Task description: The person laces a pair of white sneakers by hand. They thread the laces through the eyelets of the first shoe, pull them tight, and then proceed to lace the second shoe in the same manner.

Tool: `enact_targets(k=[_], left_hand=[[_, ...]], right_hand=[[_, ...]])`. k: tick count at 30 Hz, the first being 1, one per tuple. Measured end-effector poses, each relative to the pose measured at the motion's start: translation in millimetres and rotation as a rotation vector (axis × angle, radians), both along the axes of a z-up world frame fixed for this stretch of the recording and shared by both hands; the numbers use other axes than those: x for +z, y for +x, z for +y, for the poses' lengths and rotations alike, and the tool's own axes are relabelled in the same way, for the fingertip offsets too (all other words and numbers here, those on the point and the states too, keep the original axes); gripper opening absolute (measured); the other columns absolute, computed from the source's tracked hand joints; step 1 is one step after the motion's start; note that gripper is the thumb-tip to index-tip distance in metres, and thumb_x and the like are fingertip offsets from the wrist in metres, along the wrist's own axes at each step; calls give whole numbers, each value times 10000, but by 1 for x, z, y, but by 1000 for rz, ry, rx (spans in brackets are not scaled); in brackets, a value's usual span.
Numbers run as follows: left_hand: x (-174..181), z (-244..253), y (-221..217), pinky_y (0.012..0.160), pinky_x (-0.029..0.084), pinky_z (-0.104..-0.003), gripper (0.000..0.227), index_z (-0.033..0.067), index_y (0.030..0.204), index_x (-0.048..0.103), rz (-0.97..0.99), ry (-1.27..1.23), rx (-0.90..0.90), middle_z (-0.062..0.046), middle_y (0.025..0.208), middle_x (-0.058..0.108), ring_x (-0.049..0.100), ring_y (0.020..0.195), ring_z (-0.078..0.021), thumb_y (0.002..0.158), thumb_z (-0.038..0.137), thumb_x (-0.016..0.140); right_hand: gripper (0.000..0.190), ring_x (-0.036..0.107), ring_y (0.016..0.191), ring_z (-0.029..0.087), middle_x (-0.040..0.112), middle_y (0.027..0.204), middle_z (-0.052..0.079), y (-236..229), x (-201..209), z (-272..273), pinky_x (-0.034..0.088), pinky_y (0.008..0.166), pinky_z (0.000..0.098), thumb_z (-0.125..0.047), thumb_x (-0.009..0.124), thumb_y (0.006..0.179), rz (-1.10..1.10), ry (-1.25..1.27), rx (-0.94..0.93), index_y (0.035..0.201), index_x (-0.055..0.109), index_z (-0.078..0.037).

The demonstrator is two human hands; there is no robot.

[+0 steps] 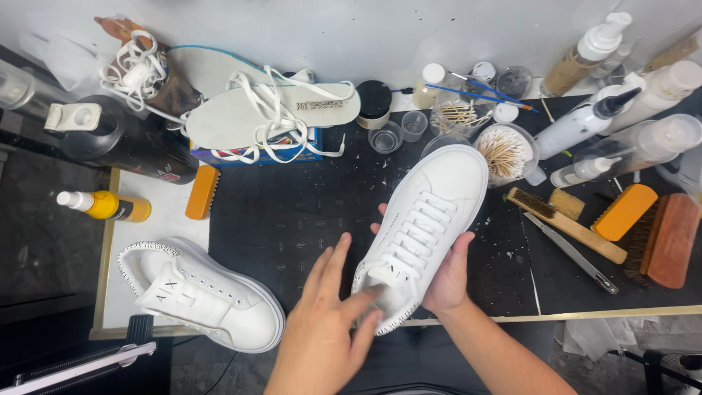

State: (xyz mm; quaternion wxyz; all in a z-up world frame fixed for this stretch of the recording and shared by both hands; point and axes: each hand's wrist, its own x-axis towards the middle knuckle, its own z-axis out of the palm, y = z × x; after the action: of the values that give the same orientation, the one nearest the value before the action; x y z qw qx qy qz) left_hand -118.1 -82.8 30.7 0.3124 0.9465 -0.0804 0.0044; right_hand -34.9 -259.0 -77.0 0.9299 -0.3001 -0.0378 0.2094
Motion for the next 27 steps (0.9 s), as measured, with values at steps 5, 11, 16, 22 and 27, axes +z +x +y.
enact_targets(k=[5,11,16,22,27], left_hand=[[-11,-1,13,888,536,-436,291,111,992,821,380,138,101,-240,1539,449,612,1167,-401,747,268,816],[-45,-6,17,817,579,-411,233,-4,846,779,319,116,95,-204,1459,545,711,993,-332,721,189,818],[-39,4,18,751,584,-428,180,30,902,766,32,-8,165,-78,1288,680,735,875,-308,732,84,792],[-26,64,41,818,513,-421,166,86,841,768,-205,28,105,-56,1225,703,689,1022,-280,685,30,764],[-32,77,43,885,541,-391,165,82,740,682,-141,-167,18,-8,1210,742,684,1059,-265,710,-79,661]], right_hand=[[1106,448,1420,436,375,1602,270,-5,-9,7,417,1137,553,-828,409,867,-73,-73,-36,1637,200,-63],[1035,467,1403,449,409,1563,264,-12,-20,4,413,1147,559,-771,419,935,-90,-102,-81,1618,232,-15],[915,390,1476,346,366,1617,160,-23,-32,13,321,1216,535,-667,435,980,-21,-112,-244,1625,221,-55],[882,376,1534,328,329,1666,160,-27,-56,-27,292,1254,538,-414,628,970,-107,40,-78,1647,215,-29],[1066,437,1440,289,372,1612,162,-7,-40,-87,334,1181,442,-205,776,790,-319,-477,23,1675,189,-103]])
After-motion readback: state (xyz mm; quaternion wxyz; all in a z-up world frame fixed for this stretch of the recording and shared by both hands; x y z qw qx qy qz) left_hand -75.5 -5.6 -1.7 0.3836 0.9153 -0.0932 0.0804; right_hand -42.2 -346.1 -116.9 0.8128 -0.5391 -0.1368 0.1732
